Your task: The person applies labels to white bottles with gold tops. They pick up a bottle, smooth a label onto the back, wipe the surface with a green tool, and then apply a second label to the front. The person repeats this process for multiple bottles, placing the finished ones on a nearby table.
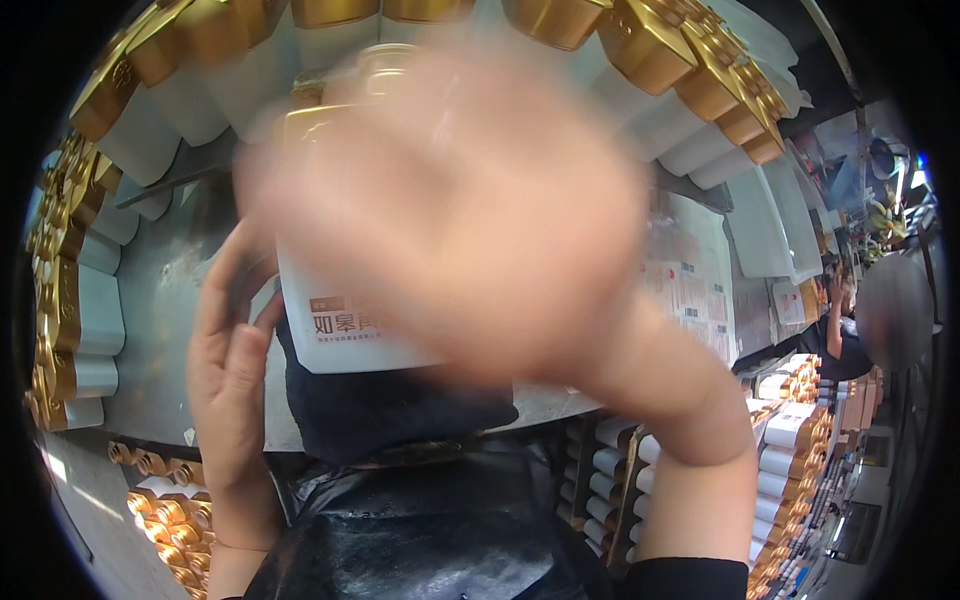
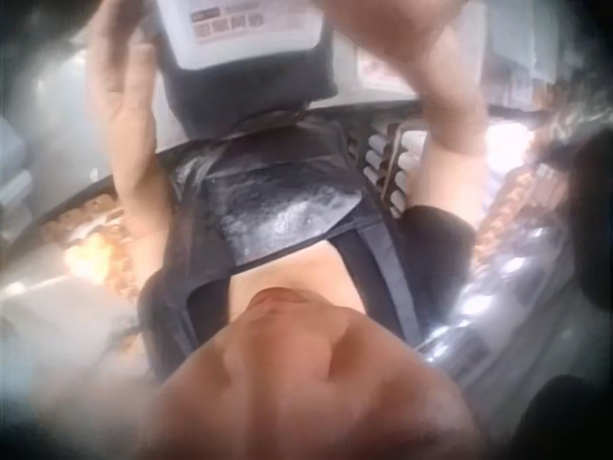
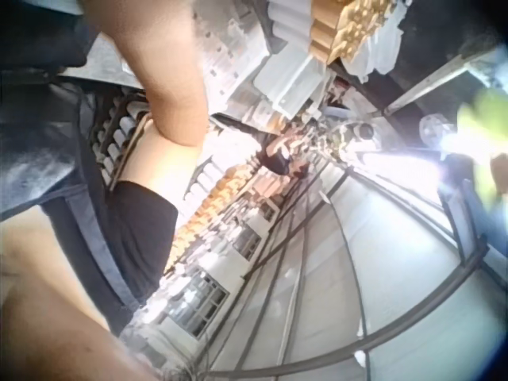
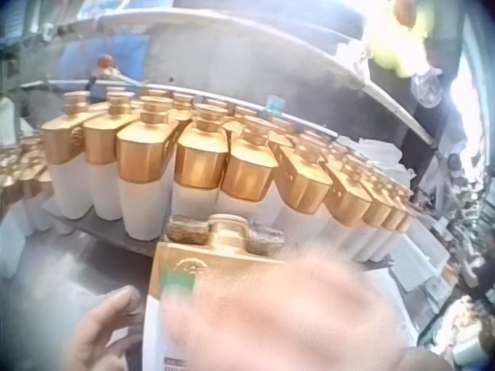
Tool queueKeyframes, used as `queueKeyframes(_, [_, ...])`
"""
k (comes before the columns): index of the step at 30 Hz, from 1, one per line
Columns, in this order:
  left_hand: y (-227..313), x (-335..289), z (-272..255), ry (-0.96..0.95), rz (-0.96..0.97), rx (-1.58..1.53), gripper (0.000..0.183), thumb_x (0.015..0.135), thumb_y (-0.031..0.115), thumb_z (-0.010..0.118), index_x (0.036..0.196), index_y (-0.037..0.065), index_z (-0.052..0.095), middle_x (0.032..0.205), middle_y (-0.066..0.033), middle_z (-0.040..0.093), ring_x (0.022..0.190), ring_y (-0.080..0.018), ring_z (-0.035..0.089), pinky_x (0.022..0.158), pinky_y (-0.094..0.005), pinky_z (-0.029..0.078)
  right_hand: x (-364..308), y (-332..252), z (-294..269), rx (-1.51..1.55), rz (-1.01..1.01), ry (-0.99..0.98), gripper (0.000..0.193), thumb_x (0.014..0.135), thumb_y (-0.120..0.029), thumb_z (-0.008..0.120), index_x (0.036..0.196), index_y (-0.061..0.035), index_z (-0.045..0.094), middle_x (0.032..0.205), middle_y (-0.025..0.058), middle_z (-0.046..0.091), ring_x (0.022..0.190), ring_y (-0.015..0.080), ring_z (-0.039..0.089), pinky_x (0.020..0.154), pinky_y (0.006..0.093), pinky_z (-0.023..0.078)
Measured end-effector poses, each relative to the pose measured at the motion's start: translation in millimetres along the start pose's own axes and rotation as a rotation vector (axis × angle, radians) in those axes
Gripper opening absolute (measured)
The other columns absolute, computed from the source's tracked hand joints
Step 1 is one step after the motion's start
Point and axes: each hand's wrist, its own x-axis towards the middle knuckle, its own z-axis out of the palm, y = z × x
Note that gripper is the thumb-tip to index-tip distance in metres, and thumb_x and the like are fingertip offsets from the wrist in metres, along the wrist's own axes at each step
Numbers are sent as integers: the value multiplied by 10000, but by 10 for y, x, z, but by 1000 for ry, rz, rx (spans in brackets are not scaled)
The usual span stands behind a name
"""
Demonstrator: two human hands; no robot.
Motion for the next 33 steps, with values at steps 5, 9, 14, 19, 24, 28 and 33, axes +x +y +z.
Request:
queueKeyframes(5, [-37,39,-1,98,19,70,478,1017,245,436,1410,-25,419,1436,-153,450,1258,-239,492,1052,-368,404,-211,-261,-84,286,54,-162,204,748,-32,739,944,-56,691,868,32,705,734,163,673,634,264,541])
queueKeyframes(9, [-62,-6,-97,188,47,78,474,1019,239,406,1390,-56,426,1422,-181,455,1255,-255,497,1055,-384,413,-269,221,-248,-9,143,-46,261,740,-10,736,990,-69,690,900,26,693,729,151,651,626,258,526])
queueKeyframes(14, [-85,68,-46,176,16,73,452,1019,220,402,1374,-57,441,1408,-185,470,1241,-256,513,1055,-383,415,-665,-73,-339,182,54,-73,159,739,-7,711,882,-75,697,809,40,669,693,152,603,587,285,478])
queueKeyframes(19, [-59,110,-11,221,69,-1,440,1021,212,411,1360,-66,449,1402,-191,474,1228,-265,527,1051,-392,421,-445,-209,-161,109,57,-91,164,760,-144,617,877,-30,633,866,72,656,695,182,594,590,276,484])
queueKeyframes(24, [163,-153,178,469,9,178,456,1021,234,425,1359,-72,432,1391,-171,476,1215,-244,516,1073,-383,394,301,-212,535,248,-10,336,224,634,-238,599,701,-24,590,744,82,573,625,211,550,500,308,432])
queueKeyframes(28, [-99,0,-219,323,-81,-47,464,1040,241,366,1397,-54,394,1417,-158,438,1268,-217,459,1084,-370,367,-132,-577,455,54,-17,143,227,644,-214,603,773,-28,585,703,57,480,683,208,527,520,293,413])
queueKeyframes(33, [-180,185,-165,243,-35,47,452,1039,210,344,1405,-50,394,1399,-181,461,1287,-235,460,1089,-377,362,-892,53,-142,640,413,26,226,830,-140,642,1046,-72,636,955,95,629,790,231,632,695,304,507])
